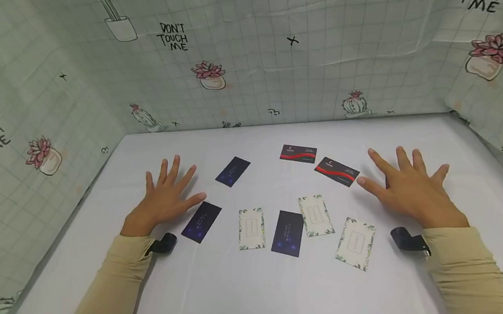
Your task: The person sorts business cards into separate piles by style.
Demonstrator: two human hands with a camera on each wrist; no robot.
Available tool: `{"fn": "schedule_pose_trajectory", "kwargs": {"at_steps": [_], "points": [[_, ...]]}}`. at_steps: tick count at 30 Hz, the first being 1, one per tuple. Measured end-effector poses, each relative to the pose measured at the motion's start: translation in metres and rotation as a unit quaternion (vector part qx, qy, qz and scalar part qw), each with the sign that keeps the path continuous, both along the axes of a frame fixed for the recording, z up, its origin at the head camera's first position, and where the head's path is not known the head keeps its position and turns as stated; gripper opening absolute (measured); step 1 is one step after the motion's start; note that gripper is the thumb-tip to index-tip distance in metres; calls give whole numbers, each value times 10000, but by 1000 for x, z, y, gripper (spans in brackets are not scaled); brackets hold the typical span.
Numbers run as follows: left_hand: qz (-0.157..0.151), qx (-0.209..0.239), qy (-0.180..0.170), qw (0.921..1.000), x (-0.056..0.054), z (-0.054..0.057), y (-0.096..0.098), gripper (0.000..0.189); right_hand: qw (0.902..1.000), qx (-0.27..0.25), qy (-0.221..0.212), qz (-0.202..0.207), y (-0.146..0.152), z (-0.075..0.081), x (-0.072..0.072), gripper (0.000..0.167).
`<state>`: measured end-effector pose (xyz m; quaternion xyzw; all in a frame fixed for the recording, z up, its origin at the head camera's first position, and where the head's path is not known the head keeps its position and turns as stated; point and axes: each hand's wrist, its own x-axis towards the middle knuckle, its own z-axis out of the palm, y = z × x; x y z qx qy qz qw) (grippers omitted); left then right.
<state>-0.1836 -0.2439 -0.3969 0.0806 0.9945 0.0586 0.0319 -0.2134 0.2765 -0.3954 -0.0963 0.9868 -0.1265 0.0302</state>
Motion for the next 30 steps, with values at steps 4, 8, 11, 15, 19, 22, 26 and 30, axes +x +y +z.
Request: {"fn": "schedule_pose_trajectory", "kwargs": {"at_steps": [4,8,11,15,19,22,26,30], "points": [[-35,39,-159,9999,-5,1,10,88,9999,18,-6,159,-2,0,-2,81],[-113,43,-178,9998,-8,-2,15,88,9996,-1,-6,277,-9,1,-6,81],[-202,49,-148,9997,-9,-4,16,89,9995,-43,-16,320,-16,0,-7,81],[-308,-12,-109,9995,-8,0,15,89,9993,-31,25,377,-25,-1,-7,82],[-481,-7,159,9987,-5,-1,19,87,9988,20,111,477,-31,-1,-7,80],[-592,27,285,9978,-5,0,22,86,9986,9,171,506,-35,0,-8,80],[-677,41,236,9974,-6,3,25,87,9988,-51,138,463,-40,3,-6,81],[-660,117,367,9971,-5,3,27,82,9984,-182,168,508,-46,7,-5,81]]}}
